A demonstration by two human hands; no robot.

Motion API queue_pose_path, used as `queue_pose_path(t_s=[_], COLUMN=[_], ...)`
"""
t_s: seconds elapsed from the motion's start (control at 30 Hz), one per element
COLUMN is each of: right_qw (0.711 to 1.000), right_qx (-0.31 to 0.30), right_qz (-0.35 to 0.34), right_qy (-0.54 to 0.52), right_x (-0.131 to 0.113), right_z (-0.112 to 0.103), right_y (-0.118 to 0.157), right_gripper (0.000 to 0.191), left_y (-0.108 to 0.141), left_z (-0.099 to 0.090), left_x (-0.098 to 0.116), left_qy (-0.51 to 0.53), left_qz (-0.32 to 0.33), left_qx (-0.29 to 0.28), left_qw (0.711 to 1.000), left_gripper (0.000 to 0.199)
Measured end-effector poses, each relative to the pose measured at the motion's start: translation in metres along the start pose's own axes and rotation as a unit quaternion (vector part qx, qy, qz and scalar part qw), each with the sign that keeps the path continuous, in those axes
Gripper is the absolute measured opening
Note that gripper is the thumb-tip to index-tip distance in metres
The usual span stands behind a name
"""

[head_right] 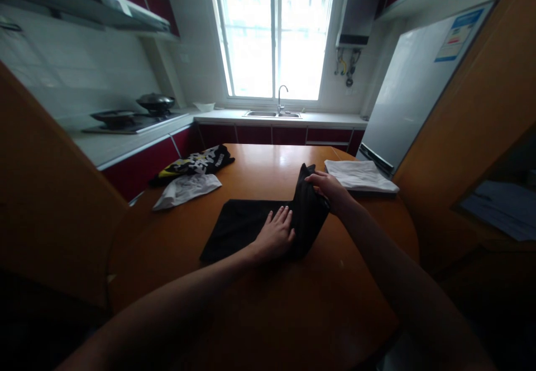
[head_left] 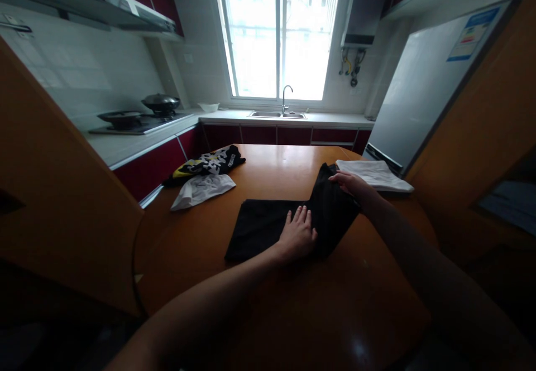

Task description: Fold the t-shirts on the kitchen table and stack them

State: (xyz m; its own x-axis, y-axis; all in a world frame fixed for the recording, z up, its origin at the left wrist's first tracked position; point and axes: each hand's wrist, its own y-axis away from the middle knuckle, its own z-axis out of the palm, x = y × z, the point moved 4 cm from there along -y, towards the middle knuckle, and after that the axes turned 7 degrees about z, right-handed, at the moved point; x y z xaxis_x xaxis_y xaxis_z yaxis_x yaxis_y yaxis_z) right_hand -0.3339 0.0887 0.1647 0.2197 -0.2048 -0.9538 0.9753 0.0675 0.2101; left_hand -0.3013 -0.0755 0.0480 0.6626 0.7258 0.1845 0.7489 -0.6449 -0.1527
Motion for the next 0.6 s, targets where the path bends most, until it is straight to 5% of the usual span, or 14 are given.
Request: queue_pose_path(t_s=[0.4, 0.5, 0.6], right_qw=[1.000, 1.000, 0.999], right_qx=[0.024, 0.027, 0.018], right_qz=[0.008, -0.001, -0.010], right_qy=[-0.015, 0.004, 0.033], right_x=[0.001, -0.002, -0.007], right_z=[0.003, 0.012, 0.030], right_y=[0.001, 0.002, 0.003], right_gripper=[0.013, 0.014, 0.016], left_y=[0.013, 0.008, 0.006], left_z=[0.014, -0.008, -0.048], left_x=[0.012, -0.006, -0.041], left_qy=[0.063, 0.165, 0.351], left_qz=[0.020, 0.001, -0.054], left_qx=[0.001, 0.052, 0.136], left_qw=[0.998, 0.985, 0.925], left_gripper=[0.068, 0.064, 0.052])
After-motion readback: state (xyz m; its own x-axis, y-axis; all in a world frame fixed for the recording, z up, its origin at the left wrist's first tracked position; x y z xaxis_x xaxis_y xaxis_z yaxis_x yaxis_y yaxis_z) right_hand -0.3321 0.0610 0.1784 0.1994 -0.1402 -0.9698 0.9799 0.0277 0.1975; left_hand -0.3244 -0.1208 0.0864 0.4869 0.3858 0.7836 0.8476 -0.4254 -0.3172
